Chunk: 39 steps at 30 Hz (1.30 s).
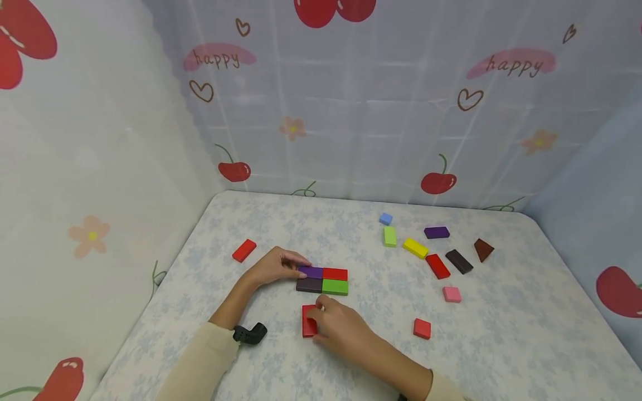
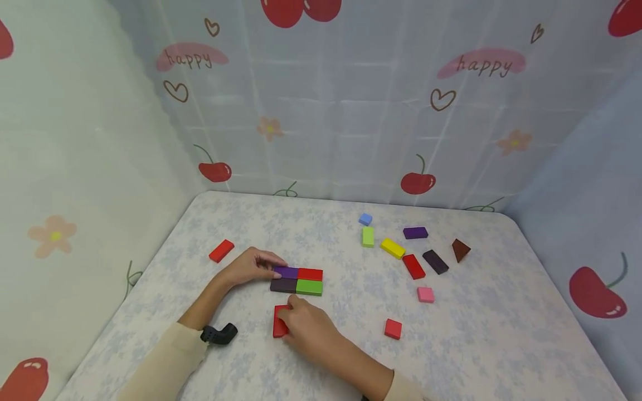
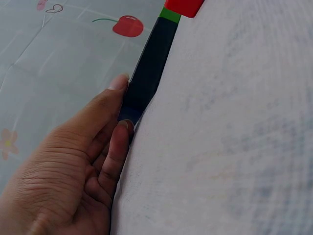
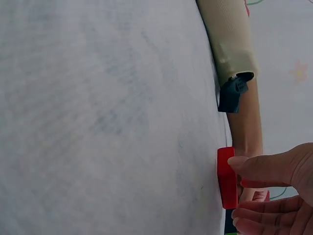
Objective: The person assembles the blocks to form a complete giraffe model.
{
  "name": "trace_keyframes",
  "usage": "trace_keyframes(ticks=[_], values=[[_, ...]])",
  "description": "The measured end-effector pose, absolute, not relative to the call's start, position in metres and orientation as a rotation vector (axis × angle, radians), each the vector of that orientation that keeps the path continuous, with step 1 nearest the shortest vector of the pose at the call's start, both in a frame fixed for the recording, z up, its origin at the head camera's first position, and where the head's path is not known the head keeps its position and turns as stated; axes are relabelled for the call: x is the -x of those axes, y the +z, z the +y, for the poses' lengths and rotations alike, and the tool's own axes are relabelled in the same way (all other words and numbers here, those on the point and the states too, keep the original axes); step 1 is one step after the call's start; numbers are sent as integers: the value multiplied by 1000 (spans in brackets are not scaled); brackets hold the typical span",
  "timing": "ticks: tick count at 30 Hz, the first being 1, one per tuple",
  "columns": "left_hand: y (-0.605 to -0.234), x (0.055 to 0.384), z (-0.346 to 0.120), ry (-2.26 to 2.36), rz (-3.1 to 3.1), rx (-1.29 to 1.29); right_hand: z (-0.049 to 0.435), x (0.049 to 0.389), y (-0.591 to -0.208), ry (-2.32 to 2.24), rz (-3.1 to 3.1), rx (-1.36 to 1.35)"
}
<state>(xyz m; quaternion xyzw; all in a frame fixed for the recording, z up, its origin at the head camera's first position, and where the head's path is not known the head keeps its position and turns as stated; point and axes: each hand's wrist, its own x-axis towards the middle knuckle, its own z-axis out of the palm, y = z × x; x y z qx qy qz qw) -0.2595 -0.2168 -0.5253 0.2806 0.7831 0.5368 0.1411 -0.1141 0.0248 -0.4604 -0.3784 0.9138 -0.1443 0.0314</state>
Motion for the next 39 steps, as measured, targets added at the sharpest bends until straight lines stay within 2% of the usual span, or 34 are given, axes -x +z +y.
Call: trace_keyframes(ticks=[27, 39], values=[[-525, 262, -216, 1570, 2229, -800, 10, 140, -471, -663, 2786, 1106], [-525, 259, -216, 1580, 2221, -780, 6, 144, -471, -620, 2794, 1094]])
